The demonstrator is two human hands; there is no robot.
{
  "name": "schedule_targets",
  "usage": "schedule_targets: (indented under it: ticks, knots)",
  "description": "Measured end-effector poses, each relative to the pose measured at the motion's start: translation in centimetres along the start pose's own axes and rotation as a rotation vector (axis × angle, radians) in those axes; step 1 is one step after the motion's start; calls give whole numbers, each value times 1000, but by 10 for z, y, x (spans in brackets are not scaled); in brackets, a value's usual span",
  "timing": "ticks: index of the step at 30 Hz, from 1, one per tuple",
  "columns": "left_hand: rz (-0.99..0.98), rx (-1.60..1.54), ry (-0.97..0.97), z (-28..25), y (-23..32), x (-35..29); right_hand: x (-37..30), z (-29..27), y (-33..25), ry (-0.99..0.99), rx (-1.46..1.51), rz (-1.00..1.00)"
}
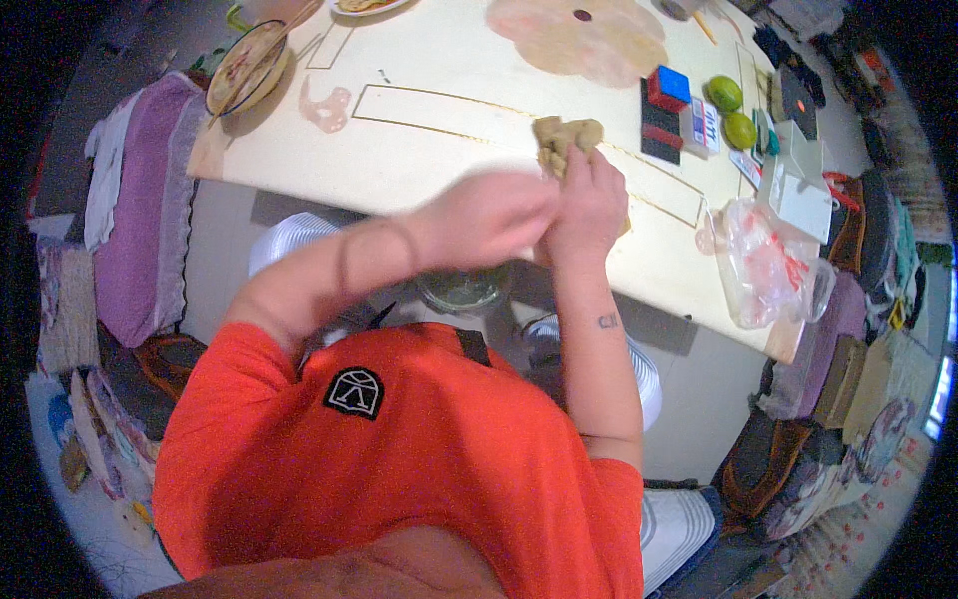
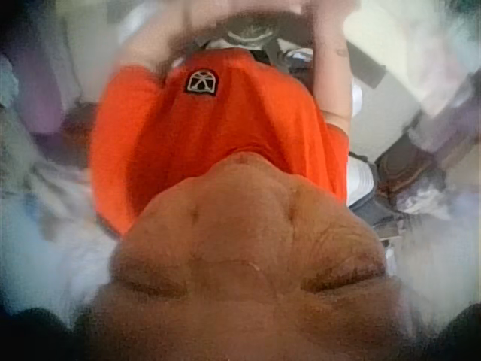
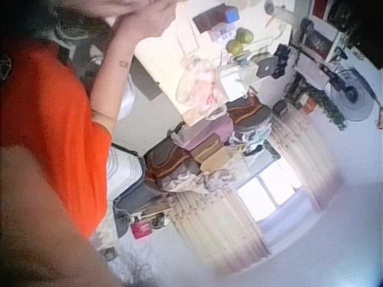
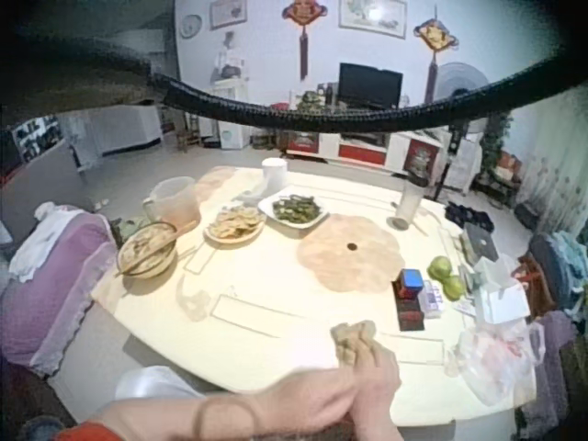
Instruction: The person wipes a table surface using a cloth, moving items like plates of food and small blocks aside to clean underneath them, then wrings out the cloth in a bucket of water and continues wiping the surface.
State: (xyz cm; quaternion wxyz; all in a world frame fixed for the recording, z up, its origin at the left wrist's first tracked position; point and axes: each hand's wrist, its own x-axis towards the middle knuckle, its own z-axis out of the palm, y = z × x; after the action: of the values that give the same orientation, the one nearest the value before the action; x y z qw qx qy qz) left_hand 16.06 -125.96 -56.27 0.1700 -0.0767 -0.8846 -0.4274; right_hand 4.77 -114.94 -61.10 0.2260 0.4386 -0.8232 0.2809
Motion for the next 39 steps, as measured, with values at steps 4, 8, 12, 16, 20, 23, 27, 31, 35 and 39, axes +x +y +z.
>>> schedule_targets:
  ticks: [4,8,12,16,20,23,27,31,35,39]
  knots:
    - [-316,-224,-397,14,-18,-140,41,26,-7,-84,-68,60]
    - [-807,-222,-127,45,-74,-214,109,78,-4,-204,-54,123]
    - [-969,-107,63,46,-101,-219,167,144,-6,-277,9,107]
    - [-1099,-32,-14,36,-110,-217,207,186,-43,-432,39,139]
    - [-914,115,123,38,-111,-217,225,214,-73,-407,5,-72]
    - [-1008,162,19,24,-102,-199,224,211,-93,-444,131,-108]
    - [-1028,313,90,45,-121,-212,208,204,-112,-583,371,-140]
    - [-964,356,168,35,-117,-208,180,187,-129,-679,447,-236]
    - [-1088,454,79,37,-134,-219,143,152,-128,-792,600,-326]
    - [-1211,356,55,30,-126,-214,108,100,-109,-951,712,-382]
